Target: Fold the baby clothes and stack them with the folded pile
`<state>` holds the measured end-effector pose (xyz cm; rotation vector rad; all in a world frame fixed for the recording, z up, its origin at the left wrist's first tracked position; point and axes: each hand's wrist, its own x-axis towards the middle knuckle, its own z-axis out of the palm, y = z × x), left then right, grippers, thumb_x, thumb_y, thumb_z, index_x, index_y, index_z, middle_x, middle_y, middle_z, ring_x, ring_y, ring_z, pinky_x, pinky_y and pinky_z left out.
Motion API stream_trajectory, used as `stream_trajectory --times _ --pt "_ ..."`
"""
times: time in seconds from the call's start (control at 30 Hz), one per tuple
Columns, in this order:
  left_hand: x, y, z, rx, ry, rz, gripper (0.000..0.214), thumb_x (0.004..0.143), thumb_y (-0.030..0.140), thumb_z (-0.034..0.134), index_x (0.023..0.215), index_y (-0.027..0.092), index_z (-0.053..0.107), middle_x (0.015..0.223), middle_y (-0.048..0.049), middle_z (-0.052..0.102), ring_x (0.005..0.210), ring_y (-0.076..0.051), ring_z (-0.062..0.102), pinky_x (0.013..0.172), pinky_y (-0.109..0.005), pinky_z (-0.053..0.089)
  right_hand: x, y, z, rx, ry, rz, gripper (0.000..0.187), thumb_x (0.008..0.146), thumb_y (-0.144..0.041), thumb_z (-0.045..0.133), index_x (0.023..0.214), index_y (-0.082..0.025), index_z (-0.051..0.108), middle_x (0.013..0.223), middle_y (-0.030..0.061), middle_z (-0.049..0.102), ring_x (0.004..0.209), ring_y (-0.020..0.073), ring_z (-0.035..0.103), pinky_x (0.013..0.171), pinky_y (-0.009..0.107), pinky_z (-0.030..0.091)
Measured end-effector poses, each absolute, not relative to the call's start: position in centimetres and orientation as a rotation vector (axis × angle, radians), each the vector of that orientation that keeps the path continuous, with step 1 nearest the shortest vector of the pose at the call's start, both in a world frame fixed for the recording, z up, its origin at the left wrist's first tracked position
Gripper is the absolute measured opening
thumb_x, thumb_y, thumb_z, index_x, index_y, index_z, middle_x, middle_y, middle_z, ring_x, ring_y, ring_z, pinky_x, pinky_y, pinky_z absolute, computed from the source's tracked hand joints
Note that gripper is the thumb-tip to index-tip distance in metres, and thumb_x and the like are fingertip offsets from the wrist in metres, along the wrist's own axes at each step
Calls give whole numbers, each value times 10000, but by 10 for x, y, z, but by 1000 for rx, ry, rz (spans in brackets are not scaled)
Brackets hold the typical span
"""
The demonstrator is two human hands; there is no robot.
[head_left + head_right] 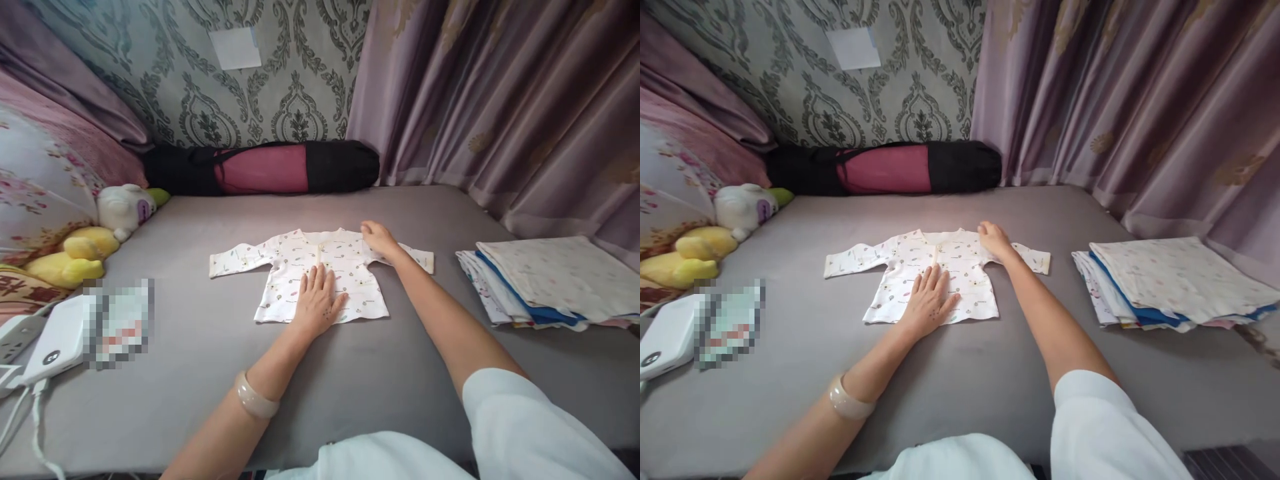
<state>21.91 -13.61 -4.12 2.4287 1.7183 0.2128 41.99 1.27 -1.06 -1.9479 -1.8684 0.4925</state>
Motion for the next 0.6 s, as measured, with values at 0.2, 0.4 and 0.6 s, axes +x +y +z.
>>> stream_trajectory --times 0.2,0.4,0.6 --pt "218 -133 -32 2620 1407 265 432 985 318 346 1375 172 461 1558 -156 323 1474 -338 181 1169 -596 176 502 -19 -9 -2196 -1616 279 298 906 -194 476 1084 -149 711 1069 107 720 1010 214 660 853 269 475" --pt "222 -107 -30 2638 1064 303 377 963 250 335 1298 169 487 1434 -164 484 1368 -286 415 1120 -503 342 544 -48 -17 -2402 -1634 161 333 907 -255 491 1152 -145 688 1144 150 694 1076 264 633 887 320 457" --pt "233 -60 -42 2617 934 527 344 913 170 341 1212 154 509 1295 -168 577 1225 -258 548 1032 -434 455 554 -55 -23 -2513 -1710 172 367 895 -278 497 1189 -154 680 1175 165 675 1121 275 610 916 335 444"
